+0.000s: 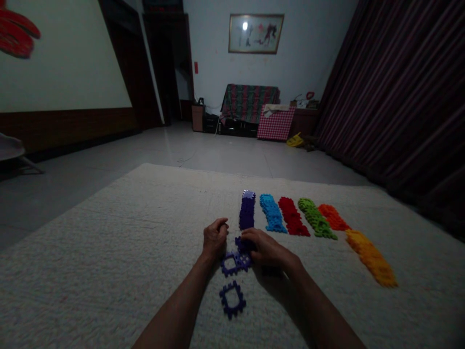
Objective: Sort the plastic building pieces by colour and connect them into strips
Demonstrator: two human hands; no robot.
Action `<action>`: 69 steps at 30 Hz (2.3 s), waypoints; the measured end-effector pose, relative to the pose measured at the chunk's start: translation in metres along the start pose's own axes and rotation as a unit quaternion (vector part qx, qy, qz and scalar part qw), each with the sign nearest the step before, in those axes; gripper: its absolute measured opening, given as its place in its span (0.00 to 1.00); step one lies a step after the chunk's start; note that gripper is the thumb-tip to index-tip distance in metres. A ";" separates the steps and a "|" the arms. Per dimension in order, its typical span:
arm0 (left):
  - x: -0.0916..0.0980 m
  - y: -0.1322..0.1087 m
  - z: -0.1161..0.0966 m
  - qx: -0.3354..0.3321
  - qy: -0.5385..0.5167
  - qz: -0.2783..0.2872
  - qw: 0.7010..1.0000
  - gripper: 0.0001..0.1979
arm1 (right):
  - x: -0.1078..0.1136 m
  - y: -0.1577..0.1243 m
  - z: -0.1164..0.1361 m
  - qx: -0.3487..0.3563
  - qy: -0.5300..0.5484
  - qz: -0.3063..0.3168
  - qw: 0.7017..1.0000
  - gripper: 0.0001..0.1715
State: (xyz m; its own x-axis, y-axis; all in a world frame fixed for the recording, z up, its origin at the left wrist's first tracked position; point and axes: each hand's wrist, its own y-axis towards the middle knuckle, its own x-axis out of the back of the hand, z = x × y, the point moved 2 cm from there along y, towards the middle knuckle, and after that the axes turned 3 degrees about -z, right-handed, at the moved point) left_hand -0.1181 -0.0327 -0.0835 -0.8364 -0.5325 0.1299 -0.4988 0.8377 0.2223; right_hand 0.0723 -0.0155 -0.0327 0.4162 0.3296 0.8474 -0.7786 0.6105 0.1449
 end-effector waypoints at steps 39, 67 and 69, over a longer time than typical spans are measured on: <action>-0.001 0.001 0.004 -0.005 0.017 0.005 1.000 0.16 | 0.021 -0.002 0.032 -0.085 -0.115 0.086 0.986 0.25; -0.002 0.000 0.004 0.001 0.022 0.005 1.000 0.16 | 0.022 0.026 -0.014 -0.092 0.026 -0.167 0.981 0.09; -0.002 0.000 0.002 -0.001 0.024 0.005 1.000 0.16 | 0.021 0.021 -0.013 -0.088 -0.006 -0.198 0.976 0.10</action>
State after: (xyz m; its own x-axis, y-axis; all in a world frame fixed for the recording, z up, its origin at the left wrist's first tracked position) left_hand -0.1172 -0.0311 -0.0861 -0.8299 -0.5290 0.1775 -0.4895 0.8429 0.2236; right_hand 0.0711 0.0135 -0.0192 0.6620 0.0347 0.7487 -0.4640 0.8034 0.3731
